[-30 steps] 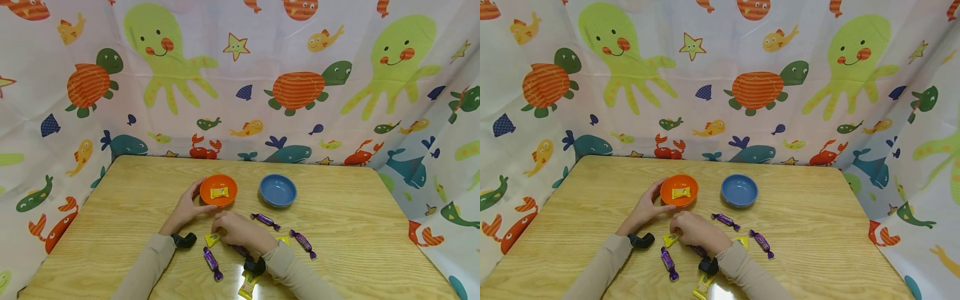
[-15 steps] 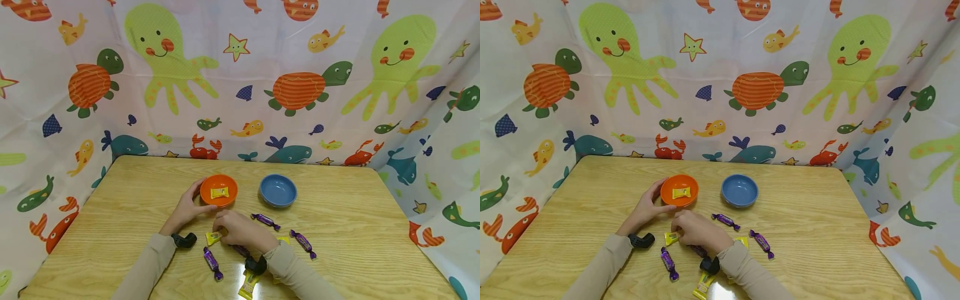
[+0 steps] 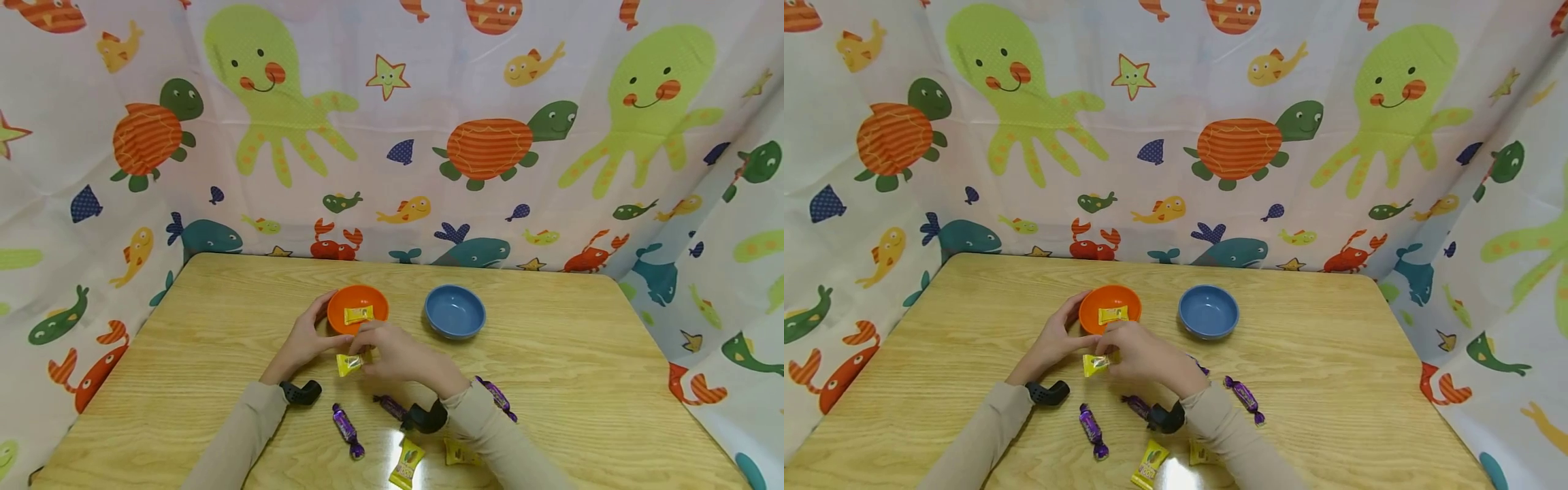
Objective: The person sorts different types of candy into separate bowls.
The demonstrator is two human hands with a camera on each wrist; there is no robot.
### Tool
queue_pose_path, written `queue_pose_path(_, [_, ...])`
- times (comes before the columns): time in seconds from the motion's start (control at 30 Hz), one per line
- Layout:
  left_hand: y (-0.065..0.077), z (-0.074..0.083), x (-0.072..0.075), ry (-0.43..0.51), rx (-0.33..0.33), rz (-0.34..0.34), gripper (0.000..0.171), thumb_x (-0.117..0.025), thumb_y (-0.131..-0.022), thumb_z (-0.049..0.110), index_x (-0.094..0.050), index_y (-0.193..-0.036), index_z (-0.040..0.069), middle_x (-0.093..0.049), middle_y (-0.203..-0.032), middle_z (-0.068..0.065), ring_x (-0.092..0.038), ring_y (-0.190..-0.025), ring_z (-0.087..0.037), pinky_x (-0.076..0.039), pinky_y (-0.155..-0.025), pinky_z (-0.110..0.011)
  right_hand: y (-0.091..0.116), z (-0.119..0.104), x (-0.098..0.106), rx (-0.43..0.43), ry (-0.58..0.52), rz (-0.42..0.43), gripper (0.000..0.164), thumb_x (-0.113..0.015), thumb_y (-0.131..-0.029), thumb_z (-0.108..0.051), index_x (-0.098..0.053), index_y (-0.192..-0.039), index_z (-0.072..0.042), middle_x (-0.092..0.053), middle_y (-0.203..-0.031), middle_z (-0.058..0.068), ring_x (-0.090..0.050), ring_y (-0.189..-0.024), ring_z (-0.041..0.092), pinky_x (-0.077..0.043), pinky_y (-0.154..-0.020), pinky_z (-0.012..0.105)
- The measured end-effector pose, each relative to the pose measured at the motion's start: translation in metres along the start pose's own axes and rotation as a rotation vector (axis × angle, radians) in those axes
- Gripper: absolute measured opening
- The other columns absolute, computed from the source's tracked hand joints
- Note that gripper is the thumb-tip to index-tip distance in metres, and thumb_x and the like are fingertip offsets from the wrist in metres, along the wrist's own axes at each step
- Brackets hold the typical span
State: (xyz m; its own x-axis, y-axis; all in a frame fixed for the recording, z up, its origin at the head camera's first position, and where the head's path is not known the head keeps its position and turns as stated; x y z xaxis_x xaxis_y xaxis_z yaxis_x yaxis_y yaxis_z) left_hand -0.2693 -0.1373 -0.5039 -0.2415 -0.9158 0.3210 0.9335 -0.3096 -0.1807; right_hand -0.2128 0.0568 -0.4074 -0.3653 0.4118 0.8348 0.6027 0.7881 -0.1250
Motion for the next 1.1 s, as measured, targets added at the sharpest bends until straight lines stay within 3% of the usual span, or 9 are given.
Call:
queue_pose_path(0.13, [-0.001, -0.002, 0.001, 0.013, -0.040, 0.001, 0.090, -0.085, -0.080, 0.013, -0.033, -0.154, 0.013, -0.041, -0.153, -0.011, -0.037, -0.141, -0.029, -0.025, -0.117, -0.050, -0.007, 0.006, 0.016, -0.012, 0.008, 0.044, 0.022, -0.077, -0.081, 0.001, -0.074, -0.101, -0.006, -0.065, -0.099, 0.002, -0.060, -0.086, 0.015, -0.053, -0.078, 0.024])
queue_pose_path(0.33, [-0.001, -0.003, 0.001, 0.000, -0.050, 0.001, 0.091, -0.086, -0.079, 0.022, -0.034, -0.154, 0.016, -0.041, -0.153, -0.007, -0.038, -0.140, -0.028, -0.026, -0.117, -0.051, -0.022, 0.020, 0.033, -0.117, -0.041, 0.077, 0.020, -0.075, -0.083, 0.003, -0.073, -0.102, -0.004, -0.064, -0.099, 0.004, -0.058, -0.089, 0.018, -0.054, -0.083, 0.035])
queue_pose_path(0.53, [-0.001, -0.003, -0.001, 0.012, -0.020, 0.004, 0.094, -0.087, -0.077, 0.031, -0.034, -0.154, 0.017, -0.043, -0.151, -0.007, -0.039, -0.139, -0.027, -0.027, -0.116, -0.050, -0.034, 0.039, 0.030, -0.181, 0.025, 0.120, 0.020, -0.076, -0.081, 0.002, -0.074, -0.100, -0.003, -0.065, -0.095, 0.005, -0.059, -0.086, 0.019, -0.053, -0.078, 0.029])
queue_pose_path(0.77, [-0.003, 0.000, -0.004, -0.071, 0.027, -0.035, 0.105, -0.086, -0.077, 0.038, -0.022, -0.159, 0.019, -0.029, -0.160, -0.005, -0.028, -0.146, -0.026, -0.021, -0.118, -0.051, -0.041, 0.058, 0.013, -0.214, 0.069, 0.078, 0.020, -0.077, -0.080, 0.003, -0.075, -0.099, -0.004, -0.068, -0.093, 0.005, -0.058, -0.083, 0.017, -0.053, -0.078, 0.028])
queue_pose_path(0.87, [-0.008, 0.000, -0.004, -0.075, 0.009, -0.067, 0.111, -0.087, -0.077, 0.037, -0.017, -0.160, 0.017, -0.023, -0.163, -0.002, -0.025, -0.147, -0.026, -0.019, -0.119, -0.052, -0.045, 0.059, 0.011, -0.230, 0.083, 0.046, 0.019, -0.076, -0.081, 0.003, -0.075, -0.099, -0.004, -0.068, -0.091, 0.004, -0.057, -0.081, 0.017, -0.053, -0.077, 0.028])
queue_pose_path(1.1, [-0.013, -0.004, -0.004, -0.069, -0.057, -0.086, 0.113, -0.090, -0.074, 0.031, -0.018, -0.159, 0.013, -0.030, -0.159, -0.007, -0.038, -0.140, -0.031, -0.029, -0.115, -0.053, -0.057, 0.057, 0.008, -0.274, 0.173, -0.045, 0.016, -0.074, -0.083, 0.002, -0.077, -0.096, -0.006, -0.071, -0.089, 0.003, -0.061, -0.080, 0.015, -0.054, -0.078, 0.027])
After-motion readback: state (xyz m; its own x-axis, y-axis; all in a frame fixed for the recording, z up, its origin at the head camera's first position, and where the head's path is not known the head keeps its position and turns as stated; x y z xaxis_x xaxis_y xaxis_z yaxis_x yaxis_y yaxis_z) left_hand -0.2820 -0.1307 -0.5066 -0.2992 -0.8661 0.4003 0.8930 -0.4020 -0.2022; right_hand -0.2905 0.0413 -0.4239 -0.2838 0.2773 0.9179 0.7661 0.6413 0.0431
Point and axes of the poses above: each hand's wrist, its own y-axis away from the middle knuckle, its own x-axis out of the back of the hand, z = x × y, the point moved 3 cm from there along -y, towards the middle knuckle
